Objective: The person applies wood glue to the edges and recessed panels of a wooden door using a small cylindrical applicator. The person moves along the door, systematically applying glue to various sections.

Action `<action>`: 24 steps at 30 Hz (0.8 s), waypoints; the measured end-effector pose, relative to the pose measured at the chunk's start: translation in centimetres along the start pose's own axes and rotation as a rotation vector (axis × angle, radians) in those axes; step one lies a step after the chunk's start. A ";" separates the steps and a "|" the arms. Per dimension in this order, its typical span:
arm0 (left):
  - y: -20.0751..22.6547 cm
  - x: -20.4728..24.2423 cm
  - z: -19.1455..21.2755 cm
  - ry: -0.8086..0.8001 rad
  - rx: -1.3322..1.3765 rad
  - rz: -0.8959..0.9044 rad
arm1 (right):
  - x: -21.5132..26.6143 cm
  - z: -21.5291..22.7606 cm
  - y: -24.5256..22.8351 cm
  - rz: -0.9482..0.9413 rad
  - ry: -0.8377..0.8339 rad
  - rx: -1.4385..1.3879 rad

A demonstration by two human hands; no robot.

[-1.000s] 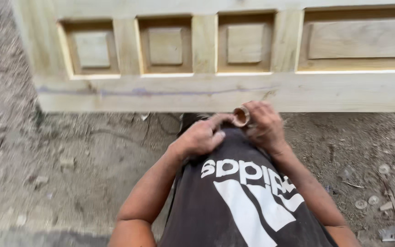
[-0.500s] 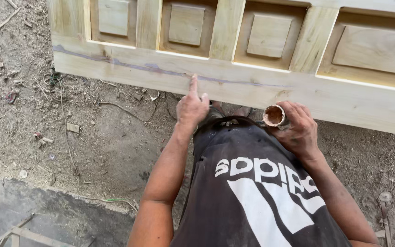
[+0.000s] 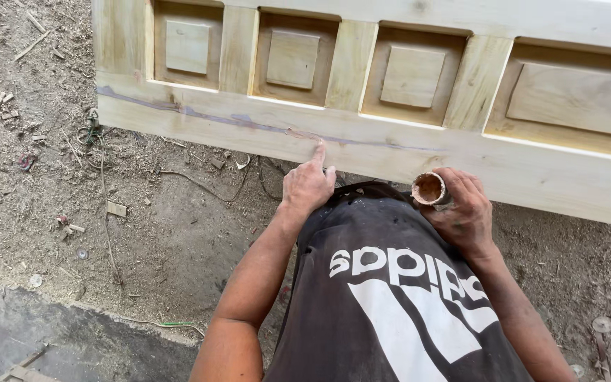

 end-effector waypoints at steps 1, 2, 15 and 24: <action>-0.1 0.0 0.1 0.001 -0.001 0.024 | -0.2 -0.2 -0.1 0.004 0.001 -0.013; -0.2 -0.2 0.2 0.002 -0.002 0.049 | -0.4 -0.4 -0.2 0.008 0.001 -0.026; 0.7 -13.9 5.5 -0.021 -0.135 -0.308 | -2.4 -3.2 -3.1 -0.106 0.144 0.052; 0.4 -17.2 5.4 -0.164 -0.448 -0.580 | -2.7 -5.2 -7.0 -0.286 0.229 0.109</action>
Point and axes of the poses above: each hand's wrist, its own x-axis away from the middle knuckle, its own z-axis out of the back of the hand, y = z × x, the point moved 1 cm from there along -x, towards the middle knuckle, and after that the axes turned 12 degrees about y, right-handed, at the moved point
